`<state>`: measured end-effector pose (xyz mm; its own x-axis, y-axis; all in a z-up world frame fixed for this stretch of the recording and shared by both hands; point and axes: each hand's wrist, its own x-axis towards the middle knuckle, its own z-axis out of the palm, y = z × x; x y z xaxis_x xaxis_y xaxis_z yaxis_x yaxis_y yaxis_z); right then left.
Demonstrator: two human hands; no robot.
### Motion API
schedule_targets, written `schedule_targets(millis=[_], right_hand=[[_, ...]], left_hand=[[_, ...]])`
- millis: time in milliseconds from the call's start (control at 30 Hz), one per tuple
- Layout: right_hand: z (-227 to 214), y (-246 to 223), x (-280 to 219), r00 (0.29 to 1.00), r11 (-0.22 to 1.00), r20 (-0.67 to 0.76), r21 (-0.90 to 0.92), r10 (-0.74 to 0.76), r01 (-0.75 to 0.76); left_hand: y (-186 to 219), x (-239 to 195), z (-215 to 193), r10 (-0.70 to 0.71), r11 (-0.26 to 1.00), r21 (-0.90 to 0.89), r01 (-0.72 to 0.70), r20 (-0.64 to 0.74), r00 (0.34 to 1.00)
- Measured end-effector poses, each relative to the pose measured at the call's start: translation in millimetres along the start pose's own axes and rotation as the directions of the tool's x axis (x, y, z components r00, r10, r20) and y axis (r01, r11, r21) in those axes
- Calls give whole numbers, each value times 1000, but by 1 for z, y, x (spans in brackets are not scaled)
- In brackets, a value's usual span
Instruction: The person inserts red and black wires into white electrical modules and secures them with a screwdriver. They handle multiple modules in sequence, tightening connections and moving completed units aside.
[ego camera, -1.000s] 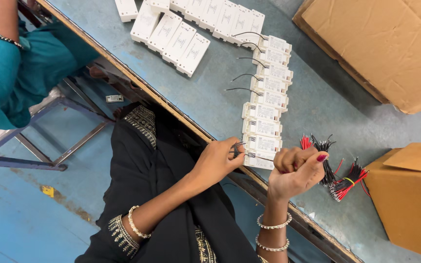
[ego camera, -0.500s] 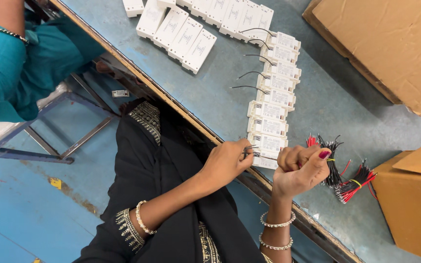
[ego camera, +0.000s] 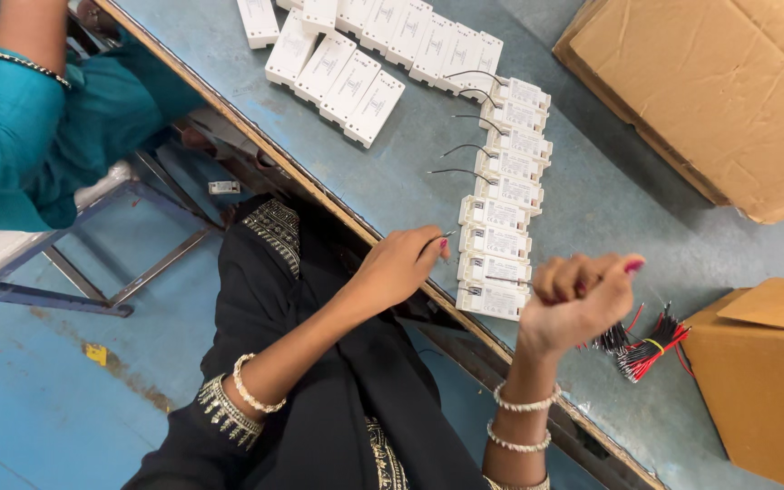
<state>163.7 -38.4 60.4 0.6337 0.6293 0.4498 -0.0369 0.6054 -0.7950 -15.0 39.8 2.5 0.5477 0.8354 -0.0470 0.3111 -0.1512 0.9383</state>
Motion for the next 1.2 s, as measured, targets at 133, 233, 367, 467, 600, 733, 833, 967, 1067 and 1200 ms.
schedule_targets(millis=[133, 233, 367, 467, 600, 733, 833, 967, 1067, 1200], right_hand=[[8, 14, 6, 999, 1000, 39, -10, 12, -11], [11, 19, 7, 996, 1000, 88, -21, 7, -6], [10, 19, 10, 994, 999, 105, -24, 34, -32], [12, 21, 12, 992, 999, 114, -34, 46, -42], [14, 23, 9, 991, 998, 132, -60, 37, -29], [14, 24, 7, 990, 996, 137, -81, 41, -30], [15, 24, 8, 985, 995, 161, -97, 53, -38], [16, 25, 8, 985, 994, 167, -108, 50, -32], [15, 27, 8, 987, 995, 153, -99, 46, -31], [15, 29, 8, 986, 995, 157, -88, 51, -38]], left_hand=[[2, 11, 10, 118, 993, 12, -118, -9, 993], [-4, 19, 20, 213, 975, -62, -215, -37, 976], [-9, 29, 24, 77, 993, -92, -75, 20, 997], [-6, 30, 23, 0, 998, -63, 1, 17, 1000], [-2, 26, 21, 74, 995, -57, -78, -63, 995], [0, 27, 22, 10, 1000, -25, -11, -11, 1000], [1, 28, 25, 23, 999, -27, -24, -21, 1000], [1, 26, 32, 36, 999, -36, -37, -37, 999], [2, 25, 39, 98, 995, -23, -100, -83, 992], [1, 28, 45, 105, 994, 25, -103, -95, 990]])
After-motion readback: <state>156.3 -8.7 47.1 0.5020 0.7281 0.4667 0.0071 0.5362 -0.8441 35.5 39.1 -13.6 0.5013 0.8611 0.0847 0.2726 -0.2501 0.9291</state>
